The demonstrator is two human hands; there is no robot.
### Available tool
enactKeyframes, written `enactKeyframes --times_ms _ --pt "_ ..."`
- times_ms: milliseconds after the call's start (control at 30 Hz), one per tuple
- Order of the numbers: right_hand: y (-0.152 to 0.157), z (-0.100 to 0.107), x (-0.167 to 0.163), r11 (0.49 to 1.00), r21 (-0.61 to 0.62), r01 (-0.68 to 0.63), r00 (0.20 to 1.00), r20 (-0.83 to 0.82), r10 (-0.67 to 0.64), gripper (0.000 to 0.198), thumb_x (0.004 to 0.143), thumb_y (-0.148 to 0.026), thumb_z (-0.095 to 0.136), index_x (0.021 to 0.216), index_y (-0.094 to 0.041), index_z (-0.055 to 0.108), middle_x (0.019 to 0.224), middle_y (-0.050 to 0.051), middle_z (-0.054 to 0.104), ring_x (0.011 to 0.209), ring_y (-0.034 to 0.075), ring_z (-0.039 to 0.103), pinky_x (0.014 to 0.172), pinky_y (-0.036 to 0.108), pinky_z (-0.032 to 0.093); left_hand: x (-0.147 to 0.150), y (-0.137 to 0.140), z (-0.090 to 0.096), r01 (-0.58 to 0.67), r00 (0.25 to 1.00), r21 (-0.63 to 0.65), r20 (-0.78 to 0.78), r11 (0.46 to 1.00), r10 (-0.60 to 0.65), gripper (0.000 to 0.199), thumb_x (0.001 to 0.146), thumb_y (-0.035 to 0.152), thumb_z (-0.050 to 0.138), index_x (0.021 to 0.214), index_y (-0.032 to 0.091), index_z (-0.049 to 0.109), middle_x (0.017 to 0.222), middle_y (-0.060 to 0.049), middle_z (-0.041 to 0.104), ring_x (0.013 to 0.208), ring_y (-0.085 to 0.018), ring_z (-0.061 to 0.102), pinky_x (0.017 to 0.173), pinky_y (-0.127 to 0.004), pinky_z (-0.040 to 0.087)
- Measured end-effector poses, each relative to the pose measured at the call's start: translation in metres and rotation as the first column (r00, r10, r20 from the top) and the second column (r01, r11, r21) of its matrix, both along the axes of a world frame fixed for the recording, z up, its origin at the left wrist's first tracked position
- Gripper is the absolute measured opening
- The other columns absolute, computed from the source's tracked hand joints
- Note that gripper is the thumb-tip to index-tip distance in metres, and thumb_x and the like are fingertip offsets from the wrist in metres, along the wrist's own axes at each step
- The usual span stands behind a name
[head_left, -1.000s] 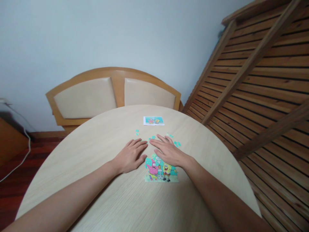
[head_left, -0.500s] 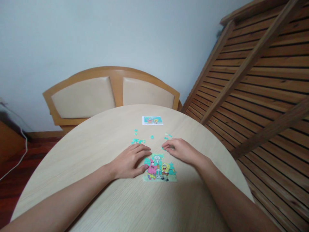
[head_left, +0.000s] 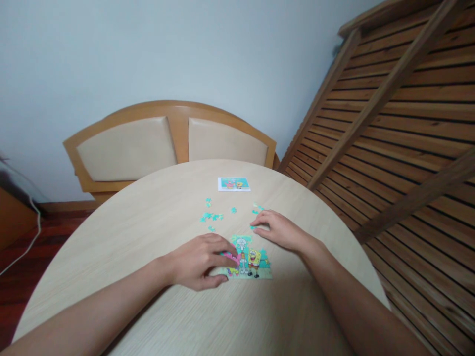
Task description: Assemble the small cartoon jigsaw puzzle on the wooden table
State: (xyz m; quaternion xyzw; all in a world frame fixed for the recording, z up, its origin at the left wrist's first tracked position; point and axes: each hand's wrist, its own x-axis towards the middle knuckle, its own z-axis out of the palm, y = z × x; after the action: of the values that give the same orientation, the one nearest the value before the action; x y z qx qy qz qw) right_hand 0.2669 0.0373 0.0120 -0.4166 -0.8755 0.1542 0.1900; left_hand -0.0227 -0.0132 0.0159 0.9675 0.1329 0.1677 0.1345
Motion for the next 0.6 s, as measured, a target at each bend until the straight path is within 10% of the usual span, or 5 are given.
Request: enactKeyframes --times_ms 600 --pt "-0.0002 -0.0067 -0.0003 0.999 0.003 0.032 0.999 -0.023 -0.032 0.004 0.085 -0.018 0.065 0.086 -0.019 0.069 0.089 0.005 0.069 0.090 0.021 0.063 0.085 0.033 0.047 0.0015 0.0023 -0.0027 0.019 0.999 0.039 0.036 0.999 -0.021 0.028 0.095 0.033 0.057 0.120 0.022 0.065 0.121 -0.009 0.069 0.112 -0.025 0.065 0.099 -0.042 0.052"
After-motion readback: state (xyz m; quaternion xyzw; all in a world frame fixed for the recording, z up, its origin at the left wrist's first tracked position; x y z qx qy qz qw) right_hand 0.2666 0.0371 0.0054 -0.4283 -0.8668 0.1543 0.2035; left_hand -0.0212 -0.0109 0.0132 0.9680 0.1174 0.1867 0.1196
